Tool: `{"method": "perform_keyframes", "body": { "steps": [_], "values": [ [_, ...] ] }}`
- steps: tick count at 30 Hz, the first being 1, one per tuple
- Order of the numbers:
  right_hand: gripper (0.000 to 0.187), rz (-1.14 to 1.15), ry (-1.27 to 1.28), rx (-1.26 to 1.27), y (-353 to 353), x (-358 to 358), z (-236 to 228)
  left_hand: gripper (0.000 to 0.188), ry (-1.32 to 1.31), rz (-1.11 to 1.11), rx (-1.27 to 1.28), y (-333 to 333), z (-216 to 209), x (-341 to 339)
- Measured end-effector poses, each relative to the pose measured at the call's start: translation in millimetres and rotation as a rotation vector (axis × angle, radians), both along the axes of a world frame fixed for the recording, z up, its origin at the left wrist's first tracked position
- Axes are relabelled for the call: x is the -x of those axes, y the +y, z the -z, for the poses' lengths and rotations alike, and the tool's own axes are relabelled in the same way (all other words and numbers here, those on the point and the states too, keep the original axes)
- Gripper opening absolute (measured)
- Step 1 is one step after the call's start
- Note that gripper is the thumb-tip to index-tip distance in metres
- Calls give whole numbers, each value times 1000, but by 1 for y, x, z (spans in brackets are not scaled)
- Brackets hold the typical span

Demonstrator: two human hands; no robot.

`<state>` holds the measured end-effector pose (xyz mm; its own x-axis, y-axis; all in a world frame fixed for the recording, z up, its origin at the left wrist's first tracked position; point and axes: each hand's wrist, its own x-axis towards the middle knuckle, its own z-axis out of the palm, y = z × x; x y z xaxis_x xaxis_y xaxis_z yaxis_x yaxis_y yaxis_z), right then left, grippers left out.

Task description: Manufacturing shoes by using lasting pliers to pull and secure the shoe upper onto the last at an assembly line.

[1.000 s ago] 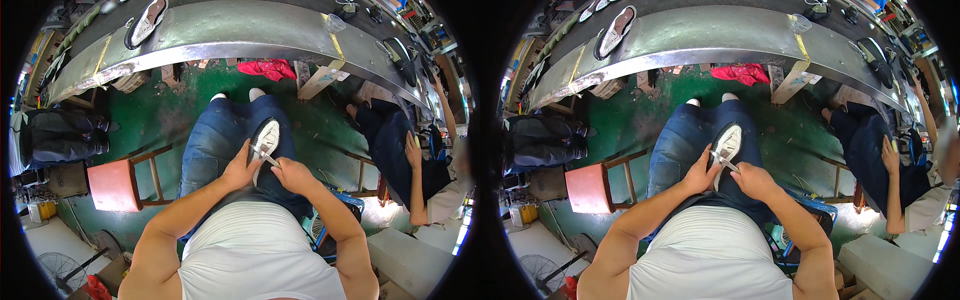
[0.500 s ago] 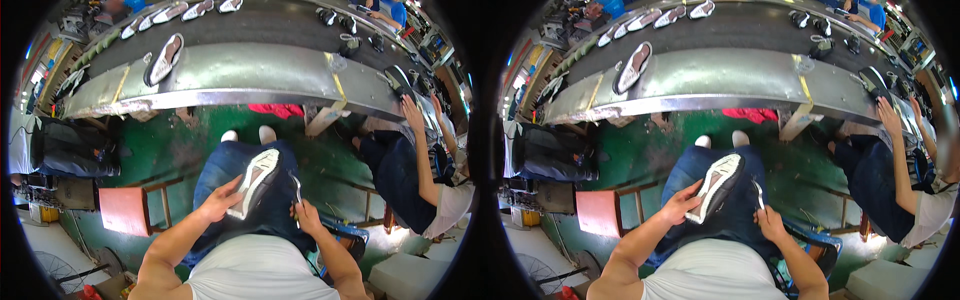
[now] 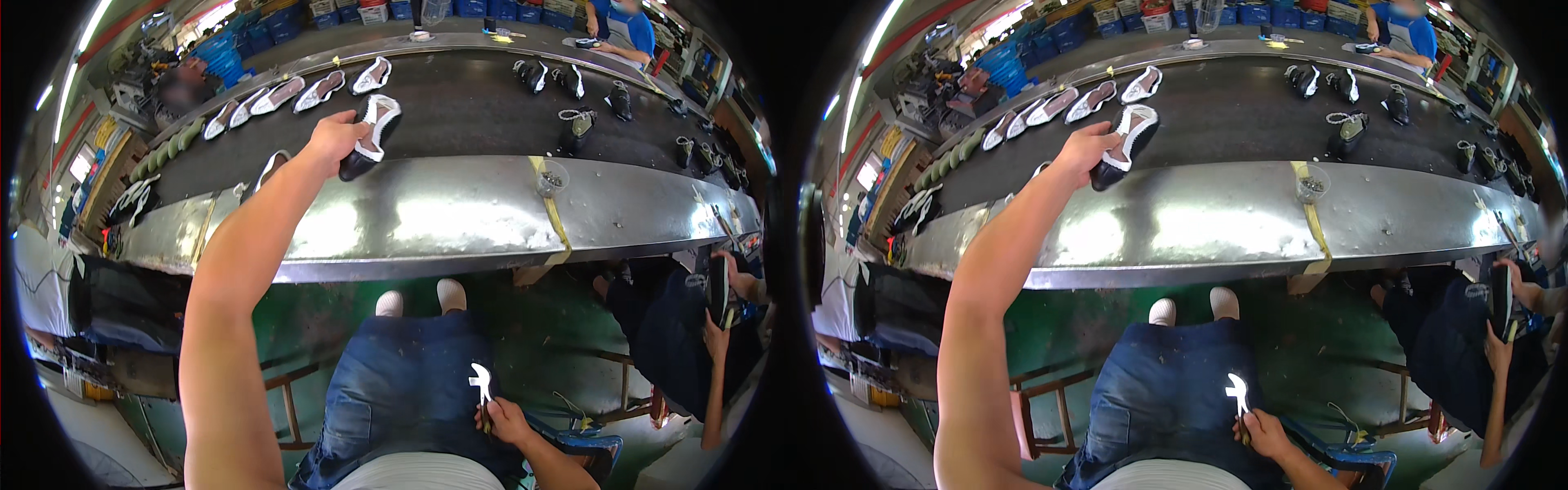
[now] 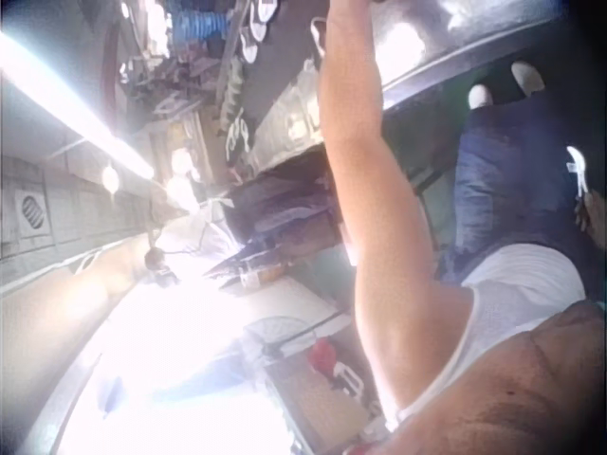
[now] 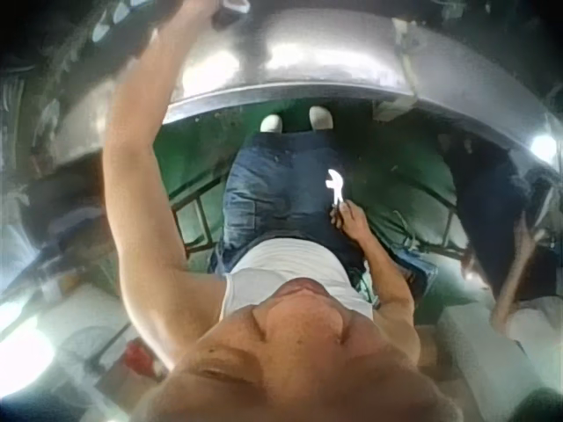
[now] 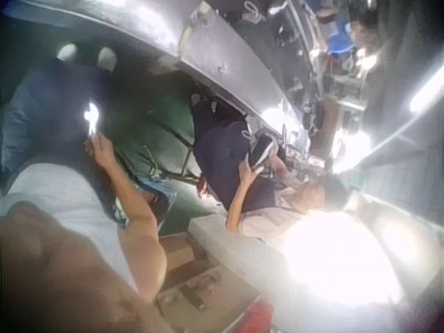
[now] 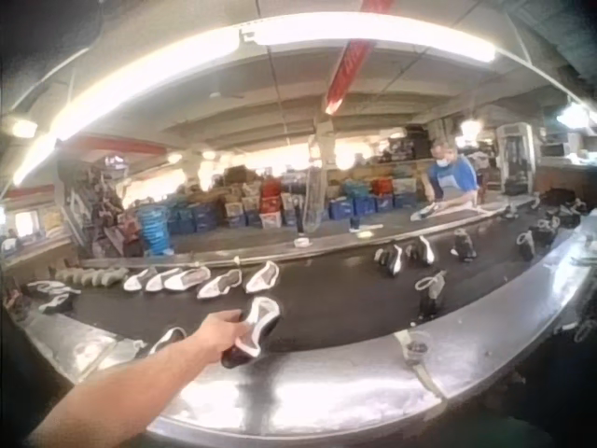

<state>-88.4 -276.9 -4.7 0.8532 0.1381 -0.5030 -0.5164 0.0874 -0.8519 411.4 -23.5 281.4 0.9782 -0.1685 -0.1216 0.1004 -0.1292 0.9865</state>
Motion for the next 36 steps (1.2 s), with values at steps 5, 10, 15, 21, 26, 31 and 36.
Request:
{"method": "perform_keyframes", "body": {
  "steps": [5,10,15,21,26,31,36],
  "values": [
    [39,53,97,-153,-7,-7,-4,37,-1146,4,-1393,-15,52,-73],
    [40,60,147,-214,-13,-13,-11,29,-917,230,-1350,-4,88,-86],
    [41,45,197,-219,-16,-24,-19,41,-1172,-173,-1382,100,50,-84],
    [49,12,164,-197,-9,-25,-14,80,3,-44,-1145,229,35,-92],
    [47,-10,120,-129,0,-23,-28,68,-203,73,-763,202,26,-30],
    [47,27,95,-87,5,-6,-9,60,-275,186,-167,168,-3,99],
    [43,6,52,47,11,-1,-7,67,-44,-32,301,133,101,256]
  ]
}}
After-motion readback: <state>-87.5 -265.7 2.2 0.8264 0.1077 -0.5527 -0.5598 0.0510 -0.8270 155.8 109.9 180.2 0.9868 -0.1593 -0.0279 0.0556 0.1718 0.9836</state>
